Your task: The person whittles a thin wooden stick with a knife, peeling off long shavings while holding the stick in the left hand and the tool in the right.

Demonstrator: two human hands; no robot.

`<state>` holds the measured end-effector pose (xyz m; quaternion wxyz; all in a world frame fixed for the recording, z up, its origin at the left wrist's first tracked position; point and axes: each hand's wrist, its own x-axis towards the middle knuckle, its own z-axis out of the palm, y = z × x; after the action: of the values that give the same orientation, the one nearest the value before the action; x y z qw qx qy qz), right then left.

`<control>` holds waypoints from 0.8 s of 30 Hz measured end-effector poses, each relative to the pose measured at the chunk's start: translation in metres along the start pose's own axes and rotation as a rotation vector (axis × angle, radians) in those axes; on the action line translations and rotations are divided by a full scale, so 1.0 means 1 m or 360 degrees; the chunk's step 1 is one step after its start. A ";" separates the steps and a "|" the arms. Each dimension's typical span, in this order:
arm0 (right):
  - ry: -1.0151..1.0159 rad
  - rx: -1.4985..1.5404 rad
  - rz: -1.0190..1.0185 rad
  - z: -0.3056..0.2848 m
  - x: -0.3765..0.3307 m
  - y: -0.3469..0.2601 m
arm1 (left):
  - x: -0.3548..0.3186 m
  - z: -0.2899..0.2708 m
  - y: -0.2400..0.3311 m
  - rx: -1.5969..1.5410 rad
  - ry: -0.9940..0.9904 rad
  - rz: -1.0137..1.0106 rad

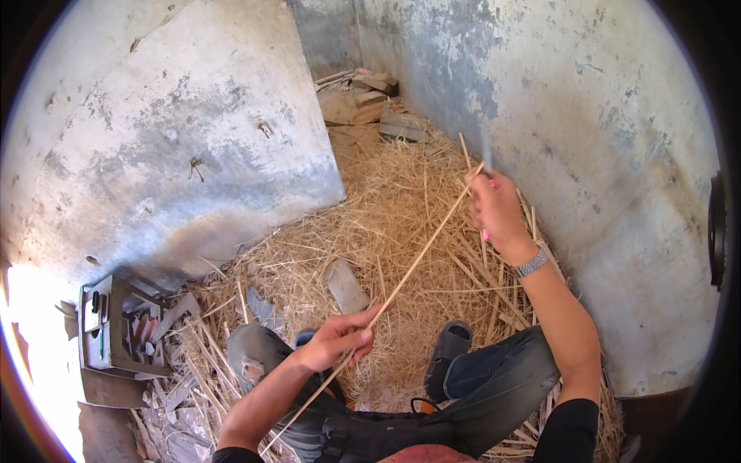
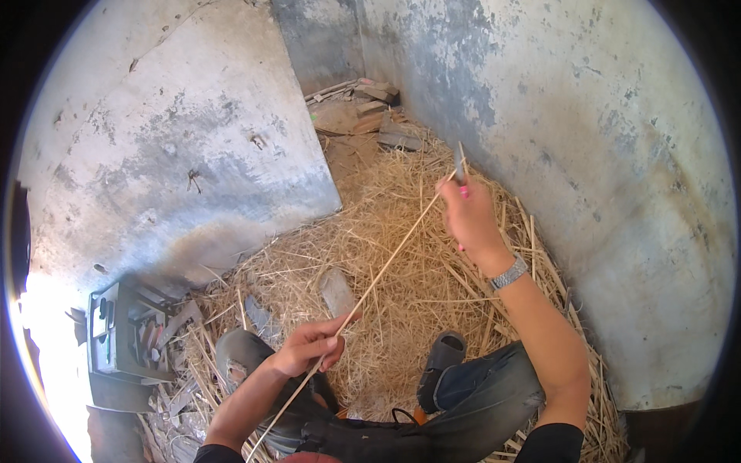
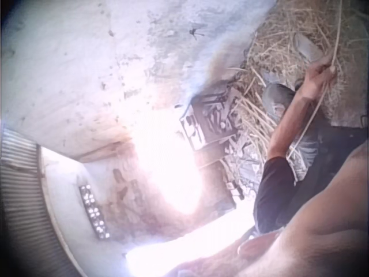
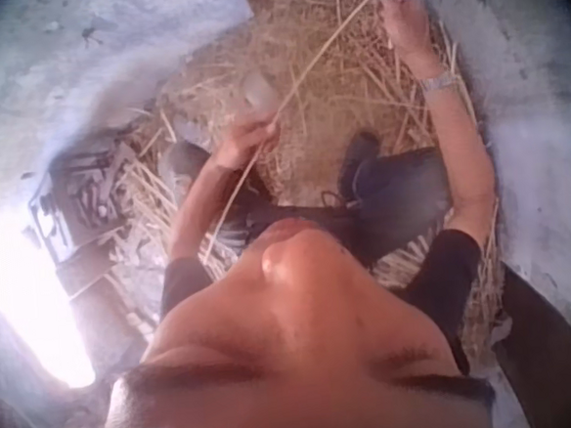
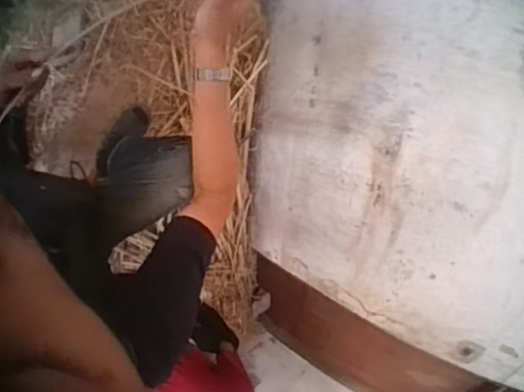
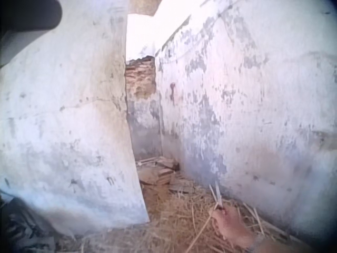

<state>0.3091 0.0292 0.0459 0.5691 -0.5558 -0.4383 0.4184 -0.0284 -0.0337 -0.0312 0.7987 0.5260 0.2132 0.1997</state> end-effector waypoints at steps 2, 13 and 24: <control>0.0242 0.0127 -0.0021 -0.013 0.005 -0.007 | -0.007 -0.001 0.002 0.0062 -0.0059 -0.0038; 0.0220 0.0063 -0.0119 -0.018 0.000 -0.014 | -0.023 -0.007 -0.001 0.0050 -0.0184 -0.0050; 0.0035 -0.0382 -0.0505 -0.009 -0.004 0.005 | -0.018 -0.006 -0.009 -0.0478 -0.0221 0.0269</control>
<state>0.3164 0.0235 0.0411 0.5623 -0.5481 -0.5610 0.2621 -0.0457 -0.0422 -0.0388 0.8614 0.4295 0.0803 0.2590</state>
